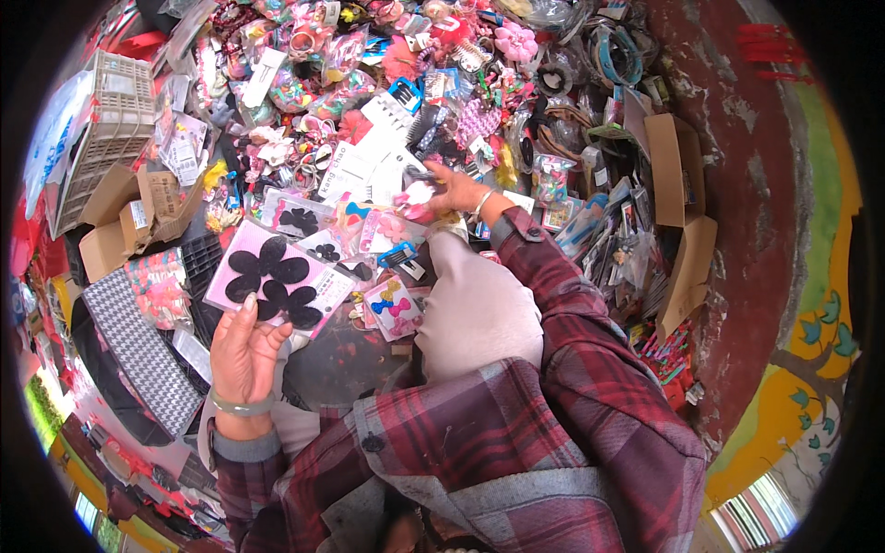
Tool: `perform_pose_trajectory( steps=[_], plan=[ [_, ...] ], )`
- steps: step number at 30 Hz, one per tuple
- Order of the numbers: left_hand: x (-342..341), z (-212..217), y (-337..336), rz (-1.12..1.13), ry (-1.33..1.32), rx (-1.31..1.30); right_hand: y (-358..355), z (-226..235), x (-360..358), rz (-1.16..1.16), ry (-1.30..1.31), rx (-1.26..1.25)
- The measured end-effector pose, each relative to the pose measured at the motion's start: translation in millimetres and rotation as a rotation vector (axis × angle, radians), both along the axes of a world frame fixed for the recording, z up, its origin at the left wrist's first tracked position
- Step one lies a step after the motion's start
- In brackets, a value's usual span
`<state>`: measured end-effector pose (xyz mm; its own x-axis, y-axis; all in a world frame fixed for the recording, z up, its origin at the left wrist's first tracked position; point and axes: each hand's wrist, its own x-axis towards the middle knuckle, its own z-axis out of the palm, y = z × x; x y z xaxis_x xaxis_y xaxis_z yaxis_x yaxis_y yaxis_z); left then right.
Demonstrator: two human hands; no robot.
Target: The person sits on the floor amidst a large pile of hair accessories and packaging. They pick up various items, including a bag of pink hair ties and a package of black hair clips, and wipe them with a cloth. The person continues to sort through the pile, handling different hair accessories and wiping them down.
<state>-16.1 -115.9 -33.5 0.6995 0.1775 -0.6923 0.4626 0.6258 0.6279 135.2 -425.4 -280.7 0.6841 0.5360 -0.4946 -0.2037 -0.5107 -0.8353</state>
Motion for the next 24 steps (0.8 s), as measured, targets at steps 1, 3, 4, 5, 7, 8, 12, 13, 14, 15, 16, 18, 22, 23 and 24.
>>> perform_pose_trajectory(
  steps=[1, 3, 4, 5, 7, 8, 12, 13, 14, 15, 16, 18, 22, 23, 24],
  plan=[
    [1.0, 0.5, -0.3, -0.003, 0.001, -0.001, -10.7, -48.0, 6.8, -0.079, 0.022, 0.078],
    [0.3, -0.3, -0.1, 0.001, 0.003, 0.002, -28.4, -52.3, 38.7, -0.347, 0.022, -0.004],
    [0.4, -0.2, 0.2, -0.004, 0.007, 0.001, -44.1, -67.8, 53.2, -0.579, -0.073, -0.074],
    [0.9, -0.7, 0.8, -0.008, 0.01, 0.0, -59.6, -83.5, 64.0, -0.81, -0.171, -0.143],
    [1.3, 0.3, -0.8, -0.005, 0.017, 0.003, -73.8, -73.2, 85.2, -0.777, -0.172, -0.575],
    [2.5, 0.6, -1.4, -0.009, 0.02, 0.0, -72.9, -76.4, 91.4, -1.008, 0.095, -0.348],
    [0.1, -7.3, 2.9, -0.039, 0.015, -0.036, -58.2, -93.6, 98.9, -1.371, 0.436, 0.118],
    [0.9, -7.2, 1.4, -0.038, 0.016, -0.038, -55.0, -97.0, 101.5, -1.33, 0.434, 0.125],
    [1.6, -7.2, 0.5, -0.038, 0.017, -0.042, -51.2, -100.1, 102.7, -1.231, 0.444, 0.158],
    [2.0, -7.7, 1.0, -0.044, 0.017, -0.046, -46.4, -103.4, 104.4, -1.132, 0.454, 0.19],
    [2.4, -8.4, 1.8, -0.05, 0.018, -0.051, -38.1, -107.6, 107.6, -1.188, 0.432, 0.309],
    [0.5, -8.4, 1.3, -0.045, 0.024, -0.05, -22.8, -106.4, 107.7, -1.175, 0.408, 0.361],
    [1.0, -5.5, 0.7, -0.032, 0.021, -0.036, -6.8, -91.4, 88.9, -0.971, 0.492, 0.612],
    [0.0, -4.8, 0.6, -0.028, 0.019, -0.034, 5.6, -69.5, 80.2, -0.942, 0.497, 0.598],
    [-0.5, -4.8, 1.2, -0.028, 0.013, -0.038, 15.5, -55.1, 69.6, -0.892, 0.515, 0.608]
  ],
)
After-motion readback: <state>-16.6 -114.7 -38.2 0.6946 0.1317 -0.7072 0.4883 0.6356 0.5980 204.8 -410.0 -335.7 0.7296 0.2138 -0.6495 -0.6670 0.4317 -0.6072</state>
